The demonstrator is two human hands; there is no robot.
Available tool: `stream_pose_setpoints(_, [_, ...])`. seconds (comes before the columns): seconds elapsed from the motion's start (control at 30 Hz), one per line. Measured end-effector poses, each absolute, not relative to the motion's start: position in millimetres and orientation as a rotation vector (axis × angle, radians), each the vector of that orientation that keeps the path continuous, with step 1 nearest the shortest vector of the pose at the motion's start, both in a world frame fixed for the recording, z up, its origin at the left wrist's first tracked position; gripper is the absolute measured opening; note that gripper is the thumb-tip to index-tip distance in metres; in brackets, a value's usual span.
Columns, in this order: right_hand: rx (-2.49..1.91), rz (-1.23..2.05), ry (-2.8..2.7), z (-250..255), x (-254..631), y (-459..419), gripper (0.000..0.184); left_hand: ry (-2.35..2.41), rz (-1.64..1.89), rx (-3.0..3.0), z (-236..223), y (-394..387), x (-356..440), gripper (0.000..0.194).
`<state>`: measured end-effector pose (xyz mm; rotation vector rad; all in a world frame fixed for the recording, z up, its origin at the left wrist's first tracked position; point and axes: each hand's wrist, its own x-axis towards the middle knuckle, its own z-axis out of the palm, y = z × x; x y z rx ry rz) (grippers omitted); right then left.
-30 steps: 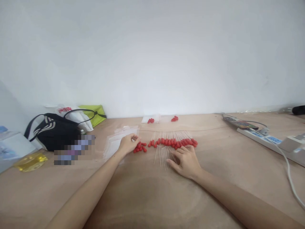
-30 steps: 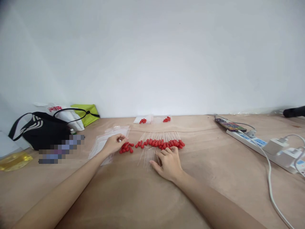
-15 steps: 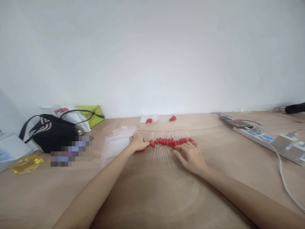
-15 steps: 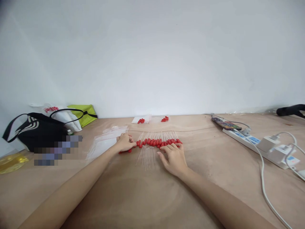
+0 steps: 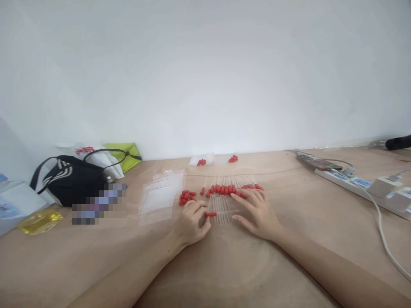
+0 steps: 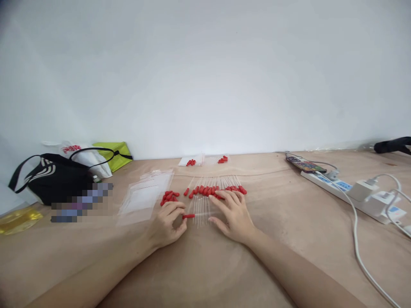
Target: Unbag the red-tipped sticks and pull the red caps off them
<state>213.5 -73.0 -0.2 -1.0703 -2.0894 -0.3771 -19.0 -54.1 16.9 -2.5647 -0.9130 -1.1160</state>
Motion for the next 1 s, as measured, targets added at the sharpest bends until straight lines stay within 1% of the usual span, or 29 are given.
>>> stream_pose_setpoints(0.13, [-0.993, -0.344, -2.14, -1, 205, -75, 0.028, -0.803, -1.155, -2.565, 9, -55, -12, 0.009])
stream_pose_setpoints(0.23, [-0.964, -0.34, -2.135, -4, 201, -73, 0.018, -0.77, -1.168, -2.579, 8, -54, -11, 0.007])
stream_pose_setpoints(0.37, [-0.965, -0.282, -2.162, -3, 200, -73, 0.018, -0.783, -1.137, -2.641, 10, -53, -12, 0.005])
stream_pose_setpoints(0.5, [-0.948, -0.208, -2.171, 0, 199, -77, 0.018, -0.734, -1.083, -2.686, 11, -53, -10, 0.012])
stream_pose_setpoints(0.6, [-0.933, -0.181, -2.168, -1, 197, -78, 0.018, -0.661, -1.078, -2.681, 10, -51, -8, 0.008])
stream_pose_setpoints(0.83, [-0.843, -0.302, -2.16, -3, 197, -78, 0.016, -0.587, -1.046, -2.664, 8, -51, -10, 0.012])
stream_pose_setpoints(1.0, [-0.821, -0.329, -2.163, -3, 199, -80, 0.015, -0.549, -1.005, -2.65, 8, -53, -11, 0.014])
